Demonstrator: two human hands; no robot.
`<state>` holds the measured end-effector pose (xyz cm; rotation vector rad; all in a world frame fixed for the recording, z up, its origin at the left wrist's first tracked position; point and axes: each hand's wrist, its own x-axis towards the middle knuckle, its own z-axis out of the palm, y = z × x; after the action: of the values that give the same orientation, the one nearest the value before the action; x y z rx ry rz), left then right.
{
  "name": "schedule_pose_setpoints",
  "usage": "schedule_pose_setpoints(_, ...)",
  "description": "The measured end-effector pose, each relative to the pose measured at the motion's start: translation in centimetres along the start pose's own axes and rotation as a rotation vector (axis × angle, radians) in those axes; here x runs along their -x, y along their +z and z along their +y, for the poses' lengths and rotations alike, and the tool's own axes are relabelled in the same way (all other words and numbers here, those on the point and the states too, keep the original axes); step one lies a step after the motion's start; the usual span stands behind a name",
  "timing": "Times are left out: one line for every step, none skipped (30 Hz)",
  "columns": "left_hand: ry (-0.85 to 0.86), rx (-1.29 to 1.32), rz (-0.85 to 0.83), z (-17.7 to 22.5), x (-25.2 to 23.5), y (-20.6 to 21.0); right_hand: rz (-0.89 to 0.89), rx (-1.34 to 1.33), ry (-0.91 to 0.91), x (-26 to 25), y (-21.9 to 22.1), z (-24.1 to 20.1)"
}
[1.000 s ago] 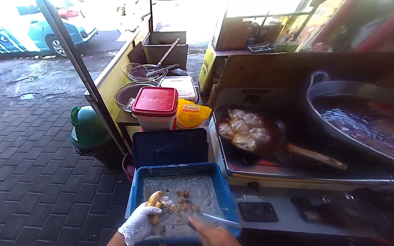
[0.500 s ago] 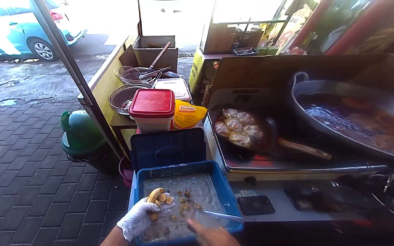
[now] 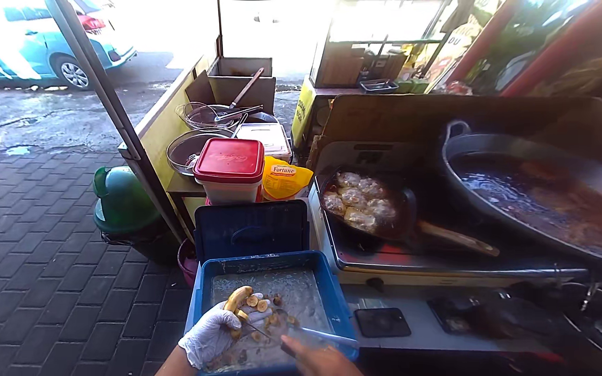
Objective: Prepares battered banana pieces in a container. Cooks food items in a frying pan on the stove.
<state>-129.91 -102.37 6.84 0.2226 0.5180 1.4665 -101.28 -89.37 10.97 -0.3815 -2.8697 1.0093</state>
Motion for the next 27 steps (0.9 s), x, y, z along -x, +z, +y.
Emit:
schedule_pose_setpoints(0.010,-0.002,-0.005,-0.1,-0.1,0.1,-0.007,0.001,-0.003,-0.2,-0.1,0.3)
schedule_pose_setpoints(0.021,0.001,0.004,-0.3,-0.2,0.2,-0.014,0.004,-0.006,-0.3,-0.3,0.6)
schedule_pose_setpoints(0.034,0.014,0.017,-0.6,-0.2,0.3,-0.019,0.011,-0.013,-0.2,-0.6,0.8)
schedule_pose_setpoints(0.043,0.036,0.024,-0.9,-0.2,0.2,-0.021,0.013,-0.017,0.0,-1.0,0.9)
schedule_pose_setpoints(0.051,0.048,0.032,-1.1,-0.2,0.2,-0.022,0.005,-0.015,0.4,-1.4,0.9)
schedule_pose_setpoints(0.061,0.047,0.044,-1.2,-0.2,0.3,-0.021,-0.006,-0.013,0.8,-1.9,0.9)
schedule_pose_setpoints(0.074,0.054,0.036,-1.2,-0.2,0.3,-0.023,-0.021,-0.015,1.1,-2.4,0.9)
schedule_pose_setpoints(0.090,0.063,0.011,-1.2,-0.3,0.2,-0.035,-0.039,-0.022,1.3,-2.9,1.0)
schedule_pose_setpoints(0.104,0.069,-0.014,-1.2,-0.3,0.1,-0.044,-0.055,-0.039,1.4,-3.1,1.0)
schedule_pose_setpoints(0.115,0.085,-0.023,-1.3,-0.3,0.1,-0.045,-0.062,-0.062,1.5,-3.2,1.1)
schedule_pose_setpoints(0.122,0.115,-0.024,-1.3,-0.3,0.2,-0.043,-0.059,-0.083,1.4,-3.1,1.2)
schedule_pose_setpoints(0.124,0.144,-0.030,-1.4,-0.3,0.3,-0.032,-0.047,-0.098,1.2,-2.9,1.4)
schedule_pose_setpoints(0.124,0.161,-0.043,-1.4,-0.3,0.3,-0.014,-0.035,-0.112,0.9,-2.8,1.5)
schedule_pose_setpoints(0.126,0.178,-0.055,-1.4,-0.3,0.4,-0.003,-0.023,-0.121,0.7,-2.8,1.6)
schedule_pose_setpoints(0.129,0.195,-0.067,-1.4,-0.3,0.5,0.000,-0.015,-0.128,0.6,-2.9,1.7)
schedule_pose_setpoints(0.130,0.207,-0.074,-1.4,-0.2,0.5,0.001,-0.012,-0.133,0.5,-2.9,1.8)
schedule_pose_setpoints(0.133,0.205,-0.077,-1.5,-0.2,0.5,0.003,-0.012,-0.137,0.5,-2.9,2.0)
schedule_pose_setpoints(0.134,0.198,-0.089,-1.5,-0.2,0.6,0.013,-0.012,-0.146,0.6,-2.8,2.2)
schedule_pose_setpoints(0.134,0.194,-0.088,-1.5,-0.2,0.6,0.024,-0.011,-0.153,0.7,-2.6,2.4)
schedule_pose_setpoints(0.130,0.196,-0.094,-1.5,-0.1,0.5,0.031,-0.004,-0.156,0.7,-2.4,2.6)
schedule_pose_setpoints(0.127,0.201,-0.099,-1.6,-0.1,0.5,0.036,0.003,-0.157,0.8,-2.2,2.6)
schedule_pose_setpoints(0.121,0.203,-0.090,-1.6,0.0,0.5,0.038,0.011,-0.160,0.8,-2.1,2.7)
schedule_pose_setpoints(0.112,0.203,-0.066,-1.6,0.0,0.7,0.032,0.015,-0.163,0.8,-2.0,2.7)
schedule_pose_setpoints(0.101,0.211,-0.054,-1.6,0.1,0.9,0.030,0.012,-0.169,0.7,-1.8,2.7)
schedule_pose_setpoints(0.097,0.213,-0.058,-1.5,0.1,1.0,0.034,0.007,-0.179,0.7,-1.7,2.6)
schedule_pose_setpoints(0.100,0.213,-0.076,-1.5,0.1,1.2,0.039,0.004,-0.186,0.7,-1.6,2.5)
schedule_pose_setpoints(0.110,0.209,-0.102,-1.4,0.1,1.4,0.042,0.004,-0.187,0.6,-1.5,2.5)
